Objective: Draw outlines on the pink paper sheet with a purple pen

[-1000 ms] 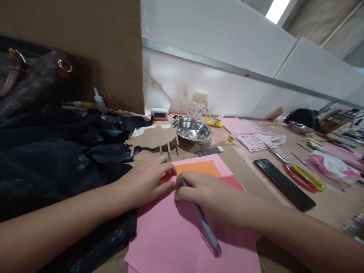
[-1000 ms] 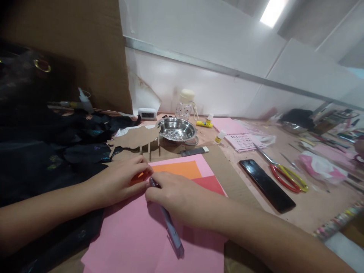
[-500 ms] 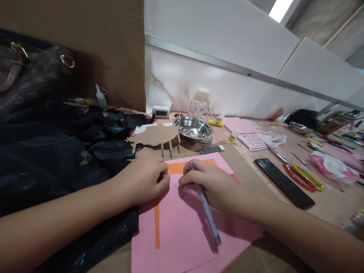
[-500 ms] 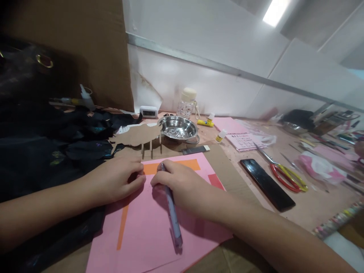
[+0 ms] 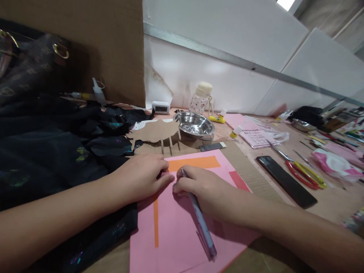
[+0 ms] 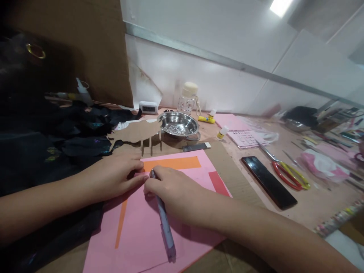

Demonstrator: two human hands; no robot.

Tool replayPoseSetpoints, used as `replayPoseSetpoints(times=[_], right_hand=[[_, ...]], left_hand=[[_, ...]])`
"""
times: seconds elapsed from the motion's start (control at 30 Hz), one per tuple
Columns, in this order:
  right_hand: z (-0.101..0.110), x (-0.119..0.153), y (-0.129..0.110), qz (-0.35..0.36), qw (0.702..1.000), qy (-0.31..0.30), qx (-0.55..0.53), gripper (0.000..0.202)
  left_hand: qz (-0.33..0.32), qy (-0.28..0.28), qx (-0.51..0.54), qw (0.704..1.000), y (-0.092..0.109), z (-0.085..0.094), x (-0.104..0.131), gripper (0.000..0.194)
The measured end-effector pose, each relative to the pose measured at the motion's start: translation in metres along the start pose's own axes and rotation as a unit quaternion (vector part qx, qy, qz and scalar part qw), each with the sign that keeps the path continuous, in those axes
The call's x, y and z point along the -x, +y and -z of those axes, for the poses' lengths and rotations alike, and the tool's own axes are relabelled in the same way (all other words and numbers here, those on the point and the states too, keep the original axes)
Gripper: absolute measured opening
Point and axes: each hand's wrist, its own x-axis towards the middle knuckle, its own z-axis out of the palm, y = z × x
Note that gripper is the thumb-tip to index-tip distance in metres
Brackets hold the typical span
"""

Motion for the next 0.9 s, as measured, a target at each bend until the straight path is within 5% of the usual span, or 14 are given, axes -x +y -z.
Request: replayPoseSetpoints(times=[0.23, 0.43, 0.73, 0.9], right_hand=[[0.012, 0.012, -0.002, 0.016, 0.999, -0.037, 0.026, 0.029], [0.001, 0.001, -0.006, -0.055, 0.998, 0.025, -0.033, 0.015], [0.018, 0.017, -0.009, 0.018, 0.997, -0.056, 0.041, 0.03], [0.042, 0.026, 0.017, -0.01, 0.992, 0.094, 0.082, 0.023]], left_hand=[[-0.009, -0.005, -0.005, 1.0, 0.002, 0.002, -0.001, 0.034], [-0.015, -0.004, 0.0, 1.0, -0.001, 0.0, -0.002, 0.035], [-0.017, -0.001, 0.006, 1.0, 0.0, 0.001, -0.003, 0.035], [-0.014, 0.002, 0.012, 1.0, -0.001, 0.001, -0.002, 0.034]])
